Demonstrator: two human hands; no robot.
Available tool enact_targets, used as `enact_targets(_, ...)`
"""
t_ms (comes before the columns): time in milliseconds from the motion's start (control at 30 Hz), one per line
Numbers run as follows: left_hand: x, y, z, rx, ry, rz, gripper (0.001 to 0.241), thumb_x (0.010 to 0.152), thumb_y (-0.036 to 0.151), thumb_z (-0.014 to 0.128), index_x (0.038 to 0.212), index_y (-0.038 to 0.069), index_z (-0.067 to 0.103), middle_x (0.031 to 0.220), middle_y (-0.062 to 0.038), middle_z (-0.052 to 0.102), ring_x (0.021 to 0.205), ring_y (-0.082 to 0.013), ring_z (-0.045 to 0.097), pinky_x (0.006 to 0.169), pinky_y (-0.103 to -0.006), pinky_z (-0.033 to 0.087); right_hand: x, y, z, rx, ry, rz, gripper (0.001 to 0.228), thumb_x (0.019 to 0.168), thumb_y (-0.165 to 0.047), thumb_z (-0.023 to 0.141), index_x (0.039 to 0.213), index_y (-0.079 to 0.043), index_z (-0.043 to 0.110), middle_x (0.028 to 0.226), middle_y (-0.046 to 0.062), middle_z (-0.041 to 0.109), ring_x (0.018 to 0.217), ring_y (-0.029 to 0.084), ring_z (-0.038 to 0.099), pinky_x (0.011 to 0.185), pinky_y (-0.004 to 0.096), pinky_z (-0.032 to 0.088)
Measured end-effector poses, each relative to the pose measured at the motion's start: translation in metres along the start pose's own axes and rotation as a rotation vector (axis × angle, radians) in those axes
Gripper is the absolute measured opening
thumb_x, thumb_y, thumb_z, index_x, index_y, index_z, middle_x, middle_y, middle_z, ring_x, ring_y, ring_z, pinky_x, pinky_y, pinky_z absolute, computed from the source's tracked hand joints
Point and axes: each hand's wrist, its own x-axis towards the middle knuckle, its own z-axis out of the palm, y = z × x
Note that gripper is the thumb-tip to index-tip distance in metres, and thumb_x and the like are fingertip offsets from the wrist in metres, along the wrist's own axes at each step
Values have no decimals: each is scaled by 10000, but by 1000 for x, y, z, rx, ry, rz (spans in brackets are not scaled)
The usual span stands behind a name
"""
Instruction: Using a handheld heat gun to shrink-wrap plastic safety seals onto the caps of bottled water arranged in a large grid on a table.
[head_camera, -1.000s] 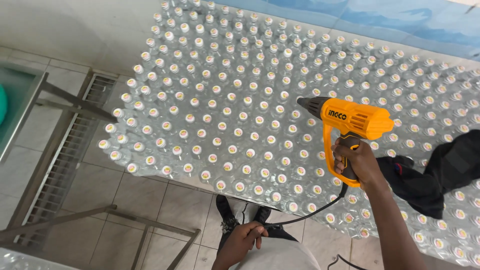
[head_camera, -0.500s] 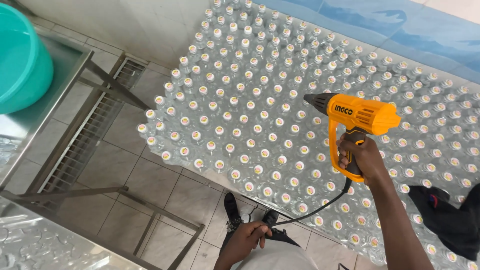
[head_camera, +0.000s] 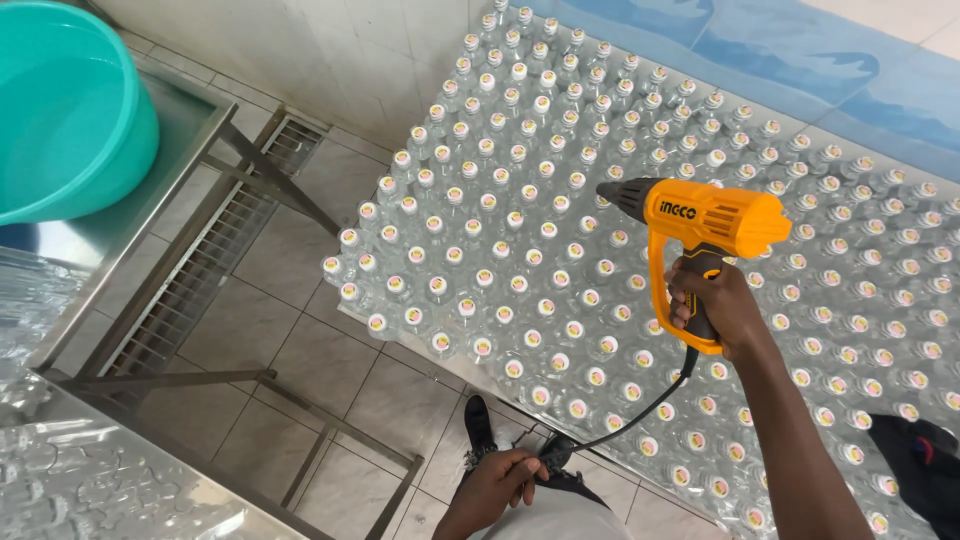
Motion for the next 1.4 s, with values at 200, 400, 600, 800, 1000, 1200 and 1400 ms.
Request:
enact_targets(200,12,-49,-23,-228,-65,69,412,1147,379,566,1096,41,796,719,-42,676,618,-94,545,637,-248,441,21,-3,27,18,-42,5,84,946,9,654,954,-17,574,668,107,505,481,197,486,490,373,474)
enact_targets(400,0,-52,-47,-253,-69,69,404,1135,429,583,1066,90,791,717,-28,668,619,-86,516,632,-246,418,41,-12,63,47,-80,-2,104,958,-4,645,1007,-35,559,682,99,472,488,182,459,482,351,458)
enact_targets(600,-5,-65,-66,-408,-64,99,414,1138,415,588,1094,51,779,712,-44,643,608,-101,490,616,-267,390,63,-20,106,57,-108,11,82,967,-22,664,985,-40,586,697,88,499,492,165,474,487,348,467)
enact_targets(800,1,-88,-85,-526,-31,152,406,1127,387,602,1177,27,784,737,-64,646,624,-110,500,625,-263,406,87,-23,145,79,-172,-12,74,978,-18,641,964,-48,575,693,94,499,499,183,491,503,360,466)
enact_targets(1000,10,-101,-96,-582,-65,166,398,1141,389,591,1225,41,765,794,-60,667,615,-132,535,631,-300,463,103,-34,184,24,-210,-19,104,991,-25,663,981,-57,565,696,85,507,504,169,499,502,341,502)
enact_targets(1200,8,-88,-104,-645,-13,163,383,1134,379,613,1196,36,772,754,-55,666,574,-113,512,588,-267,425,126,-42,221,5,-240,-40,103,994,-40,659,975,-64,561,707,79,522,510,164,514,512,339,522)
enact_targets(1400,9,-66,-103,-638,83,135,405,1104,421,635,1137,40,768,672,-36,631,529,-95,461,556,-245,350,141,-55,254,-55,-215,-75,130,984,-57,682,900,-53,583,689,82,559,512,169,539,509,339,536)
